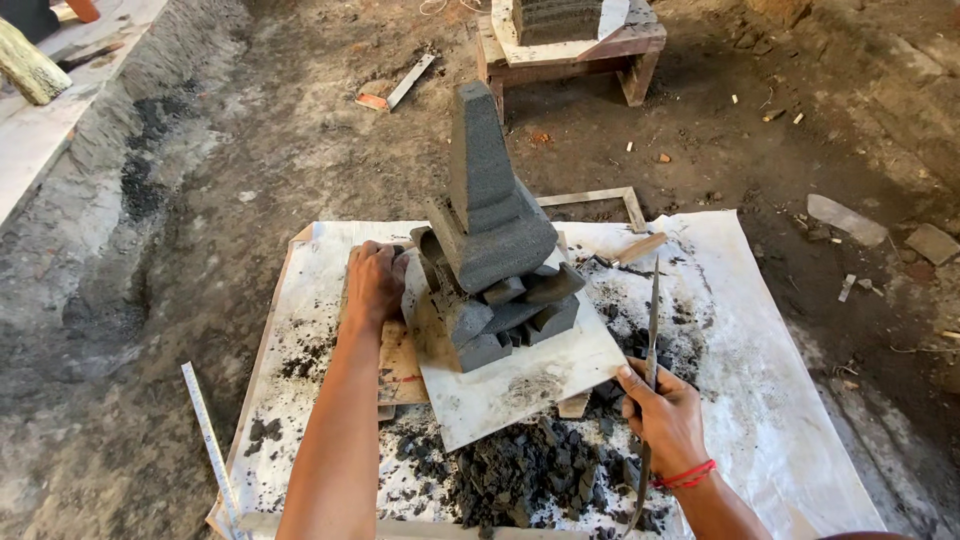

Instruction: The person uses a thin metal tool to carve and shape a dark stone sculpture mounted on a wooden base. They repeatedly scrape and refine the surface, removing small fragments of material while seated on the ground.

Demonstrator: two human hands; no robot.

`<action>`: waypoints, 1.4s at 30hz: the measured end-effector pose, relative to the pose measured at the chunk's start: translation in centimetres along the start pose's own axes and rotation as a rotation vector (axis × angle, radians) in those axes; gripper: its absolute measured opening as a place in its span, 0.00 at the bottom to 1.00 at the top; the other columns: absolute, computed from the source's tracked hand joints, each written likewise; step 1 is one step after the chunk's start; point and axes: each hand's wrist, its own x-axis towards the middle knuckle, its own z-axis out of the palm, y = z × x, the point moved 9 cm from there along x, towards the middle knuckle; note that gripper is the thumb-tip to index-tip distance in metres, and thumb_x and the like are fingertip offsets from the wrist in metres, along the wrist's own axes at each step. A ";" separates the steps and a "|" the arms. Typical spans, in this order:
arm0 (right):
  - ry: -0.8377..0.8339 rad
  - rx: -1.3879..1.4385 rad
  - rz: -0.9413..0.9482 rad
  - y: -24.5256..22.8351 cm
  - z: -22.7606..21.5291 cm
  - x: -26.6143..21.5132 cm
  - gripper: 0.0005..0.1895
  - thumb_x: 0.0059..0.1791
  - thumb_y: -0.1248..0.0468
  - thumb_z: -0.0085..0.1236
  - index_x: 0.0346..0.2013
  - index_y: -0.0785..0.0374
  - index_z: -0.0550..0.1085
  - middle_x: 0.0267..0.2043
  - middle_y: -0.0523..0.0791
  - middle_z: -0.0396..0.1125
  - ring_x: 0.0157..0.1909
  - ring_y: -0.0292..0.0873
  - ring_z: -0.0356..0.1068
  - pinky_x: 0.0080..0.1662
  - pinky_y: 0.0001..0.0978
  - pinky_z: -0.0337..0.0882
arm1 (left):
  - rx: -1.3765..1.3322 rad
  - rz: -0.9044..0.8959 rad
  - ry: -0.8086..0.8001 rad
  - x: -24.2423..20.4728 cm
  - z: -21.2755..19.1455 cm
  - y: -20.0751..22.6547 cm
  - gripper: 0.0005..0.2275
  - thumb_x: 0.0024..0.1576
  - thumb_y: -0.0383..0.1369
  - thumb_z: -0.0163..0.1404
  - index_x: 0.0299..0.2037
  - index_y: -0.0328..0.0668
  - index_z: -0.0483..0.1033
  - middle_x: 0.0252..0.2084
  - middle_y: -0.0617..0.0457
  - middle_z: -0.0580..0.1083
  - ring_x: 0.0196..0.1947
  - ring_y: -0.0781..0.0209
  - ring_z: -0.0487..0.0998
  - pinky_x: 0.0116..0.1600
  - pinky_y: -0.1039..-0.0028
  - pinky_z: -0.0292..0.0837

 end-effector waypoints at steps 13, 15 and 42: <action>0.008 0.042 0.030 -0.7 0.6 3.0 0.10 0.51 0.72 0.62 0.47 0.68 0.79 0.24 0.48 0.63 0.21 0.38 0.59 0.19 0.24 0.52 | -0.113 -0.098 0.004 -1.8 -1.3 -1.4 0.14 0.67 0.40 0.50 0.49 0.36 0.80 0.47 0.48 0.73 0.40 0.53 0.74 0.57 0.57 0.67; 0.019 0.061 0.029 -0.5 0.4 3.2 0.10 0.51 0.72 0.62 0.47 0.68 0.78 0.25 0.47 0.63 0.22 0.38 0.60 0.19 0.22 0.51 | -0.108 -0.106 0.006 -2.1 -0.3 -2.2 0.14 0.67 0.40 0.51 0.50 0.35 0.80 0.45 0.49 0.73 0.36 0.55 0.74 0.55 0.57 0.69; -0.049 -0.078 -0.195 -3.9 0.3 9.8 0.11 0.53 0.68 0.62 0.48 0.73 0.77 0.17 0.53 0.65 0.12 0.33 0.55 0.17 0.19 0.52 | -0.187 -0.320 0.037 -9.4 -3.6 -1.7 0.18 0.64 0.49 0.49 0.43 0.43 0.83 0.43 0.46 0.74 0.47 0.39 0.80 0.54 0.53 0.77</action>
